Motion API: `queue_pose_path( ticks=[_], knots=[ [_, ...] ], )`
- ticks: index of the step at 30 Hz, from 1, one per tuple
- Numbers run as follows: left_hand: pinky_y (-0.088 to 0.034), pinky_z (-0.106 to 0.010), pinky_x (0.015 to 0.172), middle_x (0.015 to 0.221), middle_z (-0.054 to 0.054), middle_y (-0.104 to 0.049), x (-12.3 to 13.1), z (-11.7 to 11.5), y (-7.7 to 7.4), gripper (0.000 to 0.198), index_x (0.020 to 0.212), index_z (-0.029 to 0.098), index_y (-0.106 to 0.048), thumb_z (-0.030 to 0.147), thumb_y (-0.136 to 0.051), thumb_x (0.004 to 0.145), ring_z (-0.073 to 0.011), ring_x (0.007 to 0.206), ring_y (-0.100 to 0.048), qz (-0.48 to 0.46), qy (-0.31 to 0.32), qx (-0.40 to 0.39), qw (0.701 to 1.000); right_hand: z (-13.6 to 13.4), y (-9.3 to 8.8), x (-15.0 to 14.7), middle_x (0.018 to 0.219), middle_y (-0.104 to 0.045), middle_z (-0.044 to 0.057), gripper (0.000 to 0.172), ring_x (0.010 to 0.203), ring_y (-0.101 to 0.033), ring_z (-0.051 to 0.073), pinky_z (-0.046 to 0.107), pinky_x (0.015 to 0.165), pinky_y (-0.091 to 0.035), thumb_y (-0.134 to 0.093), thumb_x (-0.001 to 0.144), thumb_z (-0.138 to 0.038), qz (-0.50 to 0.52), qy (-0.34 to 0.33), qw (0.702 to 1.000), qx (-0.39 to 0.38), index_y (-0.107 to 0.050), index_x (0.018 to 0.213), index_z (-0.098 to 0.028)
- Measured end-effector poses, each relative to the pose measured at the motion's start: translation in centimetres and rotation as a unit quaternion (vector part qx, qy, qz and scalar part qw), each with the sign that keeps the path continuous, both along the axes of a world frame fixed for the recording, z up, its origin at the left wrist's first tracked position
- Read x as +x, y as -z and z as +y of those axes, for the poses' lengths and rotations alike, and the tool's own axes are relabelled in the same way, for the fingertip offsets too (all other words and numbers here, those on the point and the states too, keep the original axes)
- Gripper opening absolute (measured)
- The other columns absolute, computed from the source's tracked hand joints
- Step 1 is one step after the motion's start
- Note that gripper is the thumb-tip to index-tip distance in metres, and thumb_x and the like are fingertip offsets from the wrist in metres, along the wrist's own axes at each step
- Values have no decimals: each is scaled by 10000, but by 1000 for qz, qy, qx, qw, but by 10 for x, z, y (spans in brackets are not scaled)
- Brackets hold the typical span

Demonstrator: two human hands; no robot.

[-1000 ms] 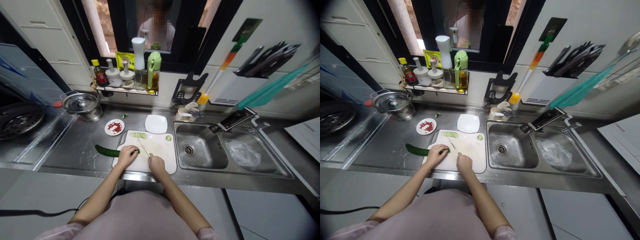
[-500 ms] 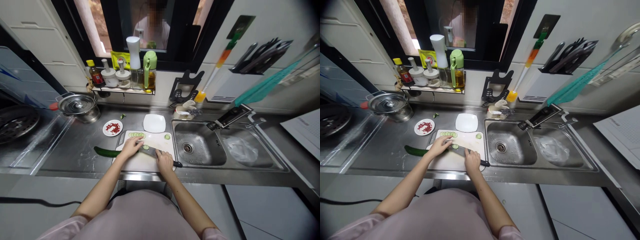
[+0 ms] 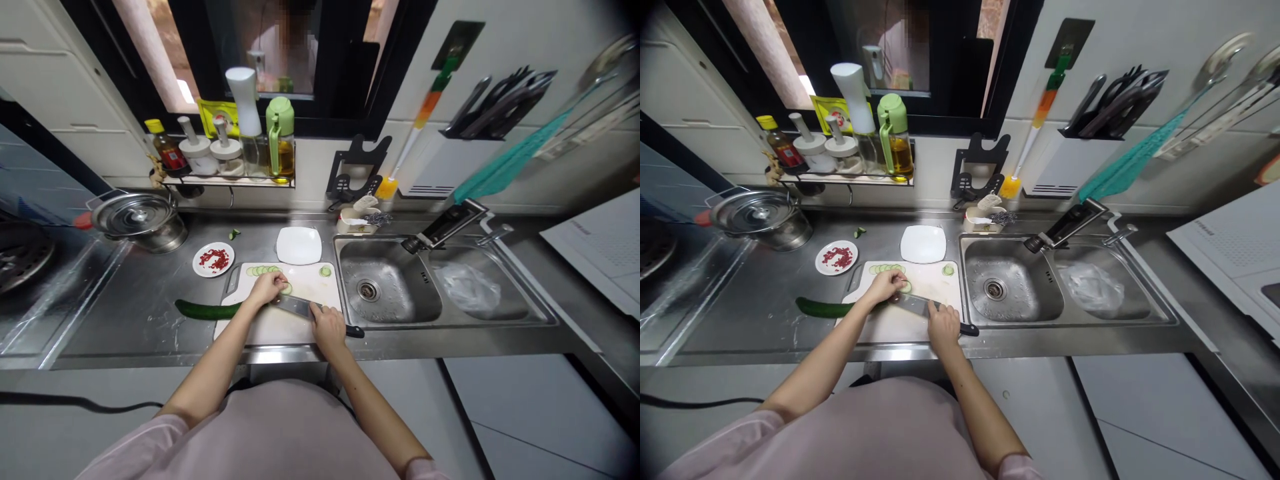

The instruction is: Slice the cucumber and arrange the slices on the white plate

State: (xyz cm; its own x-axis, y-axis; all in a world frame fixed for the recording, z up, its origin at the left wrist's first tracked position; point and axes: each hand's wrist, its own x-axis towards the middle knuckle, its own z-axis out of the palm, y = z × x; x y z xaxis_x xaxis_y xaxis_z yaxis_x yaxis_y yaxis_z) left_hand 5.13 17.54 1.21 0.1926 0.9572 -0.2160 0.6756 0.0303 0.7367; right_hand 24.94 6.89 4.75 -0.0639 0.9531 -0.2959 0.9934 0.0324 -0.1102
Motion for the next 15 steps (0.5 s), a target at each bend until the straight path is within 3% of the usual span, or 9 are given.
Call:
queue_pose_path(
  ticks=[5, 15],
  knots=[
    [-450, -272, 711, 822, -43, -725, 2, 25, 8, 134, 846, 198, -713, 249, -607, 782, -181, 779, -642, 78, -103, 39, 991, -5, 5, 7, 1039, -662, 99, 376, 1002, -554, 229, 326, 837, -320, -483, 921, -256, -5, 14, 1000, -4, -564, 1288, -260],
    [-439, -284, 723, 943, -67, -734, 13, 55, 16, 157, 863, 249, -719, 294, -585, 794, -225, 892, -650, 217, -93, 23, 972, -8, 7, 12, 1028, -669, 85, 362, 993, -566, 212, 309, 833, -324, -481, 918, -244, 2, 31, 999, -9, -572, 1268, -268]
  ],
)
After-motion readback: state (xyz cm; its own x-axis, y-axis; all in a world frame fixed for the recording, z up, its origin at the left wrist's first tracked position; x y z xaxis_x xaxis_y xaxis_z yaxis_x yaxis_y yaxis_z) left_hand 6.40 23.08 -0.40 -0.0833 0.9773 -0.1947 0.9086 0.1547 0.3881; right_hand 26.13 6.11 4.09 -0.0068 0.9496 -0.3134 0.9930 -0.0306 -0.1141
